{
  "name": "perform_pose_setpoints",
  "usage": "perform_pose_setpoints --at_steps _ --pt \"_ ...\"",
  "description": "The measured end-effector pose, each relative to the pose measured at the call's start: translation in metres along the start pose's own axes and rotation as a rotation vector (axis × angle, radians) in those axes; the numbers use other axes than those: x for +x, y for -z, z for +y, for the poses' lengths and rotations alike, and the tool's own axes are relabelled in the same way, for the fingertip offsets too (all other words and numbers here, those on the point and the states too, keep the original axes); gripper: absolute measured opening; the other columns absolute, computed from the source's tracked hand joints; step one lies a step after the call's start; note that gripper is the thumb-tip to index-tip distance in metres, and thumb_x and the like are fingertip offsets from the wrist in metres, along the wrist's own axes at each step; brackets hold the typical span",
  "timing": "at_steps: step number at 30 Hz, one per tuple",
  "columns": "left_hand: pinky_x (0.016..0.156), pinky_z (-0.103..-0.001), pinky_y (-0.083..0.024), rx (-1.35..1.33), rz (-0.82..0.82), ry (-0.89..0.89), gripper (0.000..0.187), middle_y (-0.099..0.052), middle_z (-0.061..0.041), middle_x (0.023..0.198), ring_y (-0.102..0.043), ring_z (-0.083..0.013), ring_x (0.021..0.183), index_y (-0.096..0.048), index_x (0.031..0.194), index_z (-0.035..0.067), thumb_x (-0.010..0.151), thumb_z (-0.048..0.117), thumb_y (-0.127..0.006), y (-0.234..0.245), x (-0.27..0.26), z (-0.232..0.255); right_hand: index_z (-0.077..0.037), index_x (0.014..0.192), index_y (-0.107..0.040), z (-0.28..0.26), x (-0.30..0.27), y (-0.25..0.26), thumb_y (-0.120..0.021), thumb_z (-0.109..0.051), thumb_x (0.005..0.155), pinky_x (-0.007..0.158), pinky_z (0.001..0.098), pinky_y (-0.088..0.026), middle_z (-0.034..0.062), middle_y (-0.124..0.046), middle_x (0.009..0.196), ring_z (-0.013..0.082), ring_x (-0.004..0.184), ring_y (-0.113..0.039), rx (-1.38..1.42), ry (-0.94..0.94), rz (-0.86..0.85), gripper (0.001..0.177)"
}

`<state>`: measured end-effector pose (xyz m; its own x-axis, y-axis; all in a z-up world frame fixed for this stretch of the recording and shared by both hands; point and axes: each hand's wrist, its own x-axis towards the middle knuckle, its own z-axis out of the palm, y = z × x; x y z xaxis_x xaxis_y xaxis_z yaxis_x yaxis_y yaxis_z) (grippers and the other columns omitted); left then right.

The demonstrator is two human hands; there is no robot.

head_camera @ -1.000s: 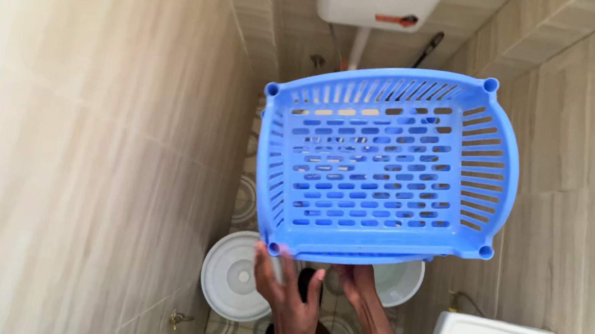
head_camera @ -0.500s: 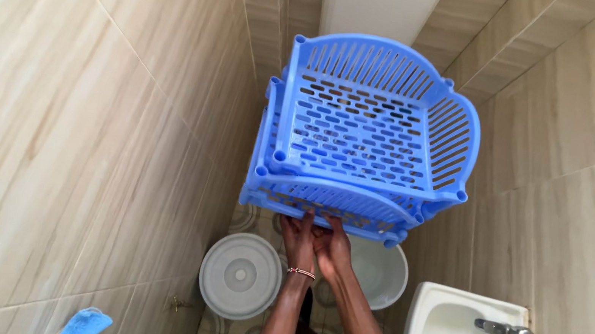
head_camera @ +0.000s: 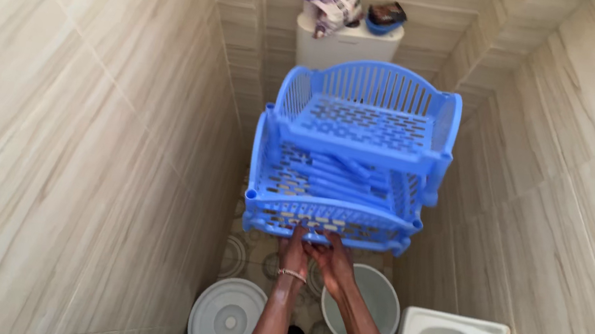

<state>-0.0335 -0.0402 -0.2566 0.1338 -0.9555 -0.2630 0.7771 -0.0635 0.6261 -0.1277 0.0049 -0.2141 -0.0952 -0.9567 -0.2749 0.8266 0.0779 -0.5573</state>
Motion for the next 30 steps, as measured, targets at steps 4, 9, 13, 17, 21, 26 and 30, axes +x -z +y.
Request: perform_pose_setpoints --at_steps 4,9,13,17,21,26,30 --pt "0.075 -0.035 -0.055 0.023 -0.011 0.104 0.032 -0.064 -0.007 0.109 -0.066 -0.0174 0.095 -0.06 0.12 0.004 0.09 0.01 -0.069 0.013 0.031 -0.019 0.003 0.121 -0.058 -0.02 -0.001 -0.005 -0.06 -0.023 0.099 0.098 0.0448 -0.055 0.0219 -0.068 0.116 0.0337 0.11 -0.068 -0.214 -0.113 -0.062 0.034" --pt "0.072 -0.057 -0.062 0.059 -0.002 0.227 0.03 -0.059 -0.01 0.103 -0.064 -0.0289 0.092 -0.062 0.111 0.014 0.081 0.008 -0.062 -0.005 0.089 -0.03 -0.006 0.117 -0.071 -0.112 -0.026 0.017 -0.066 -0.023 0.094 0.078 0.0386 -0.06 0.0051 -0.072 0.106 0.0185 0.095 -0.068 -0.957 -0.462 -0.399 0.029" --pt "0.074 -0.059 -0.058 -0.068 -0.086 0.331 0.025 -0.064 -0.015 0.113 -0.066 -0.0326 0.097 -0.059 0.11 0.009 0.085 0.009 -0.064 -0.031 0.13 -0.081 -0.004 0.112 -0.079 -0.222 0.045 0.0 -0.061 -0.028 0.103 0.067 0.0417 -0.062 0.0242 -0.081 0.097 0.0356 0.086 -0.078 -1.397 0.094 0.048 0.032" --pt "0.081 -0.065 -0.061 -0.168 -0.113 0.448 0.026 -0.066 -0.014 0.119 -0.065 -0.0343 0.105 -0.06 0.107 0.007 0.082 0.01 -0.06 -0.044 0.159 -0.138 -0.009 0.139 -0.063 -0.269 0.133 -0.011 -0.06 -0.035 0.102 0.114 0.0539 -0.039 0.0194 -0.058 0.146 0.0353 0.138 -0.051 -1.732 0.933 -0.055 0.044" --pt "0.083 -0.057 -0.057 -0.074 0.043 0.493 0.029 -0.067 -0.009 0.124 -0.063 -0.0284 0.117 -0.064 0.12 0.015 0.092 0.017 -0.058 -0.039 0.194 -0.162 -0.022 0.149 -0.05 -0.228 0.212 0.049 -0.056 -0.04 0.098 0.122 0.0588 -0.015 0.0115 -0.04 0.163 0.0355 0.156 -0.019 -2.223 1.031 -0.156 0.054" --pt "0.088 -0.055 -0.057 -0.043 0.148 0.479 0.036 -0.066 -0.008 0.122 -0.064 -0.0281 0.116 -0.061 0.123 0.013 0.088 0.008 -0.058 -0.003 0.249 -0.174 -0.025 0.152 -0.049 -0.174 0.232 0.098 -0.057 -0.04 0.102 0.121 0.0585 -0.02 0.0095 -0.042 0.16 0.0329 0.151 -0.029 -1.998 0.338 -0.251 0.053" --pt "0.093 -0.051 -0.057 -0.083 0.126 0.435 0.04 -0.067 -0.007 0.122 -0.065 -0.0269 0.116 -0.061 0.126 0.01 0.087 0.003 -0.059 0.023 0.285 -0.191 -0.026 0.148 -0.052 -0.155 0.238 0.092 -0.059 -0.034 0.098 0.119 0.0589 -0.021 0.0071 -0.047 0.157 0.0285 0.149 -0.037 -1.954 0.131 -0.252 0.051"
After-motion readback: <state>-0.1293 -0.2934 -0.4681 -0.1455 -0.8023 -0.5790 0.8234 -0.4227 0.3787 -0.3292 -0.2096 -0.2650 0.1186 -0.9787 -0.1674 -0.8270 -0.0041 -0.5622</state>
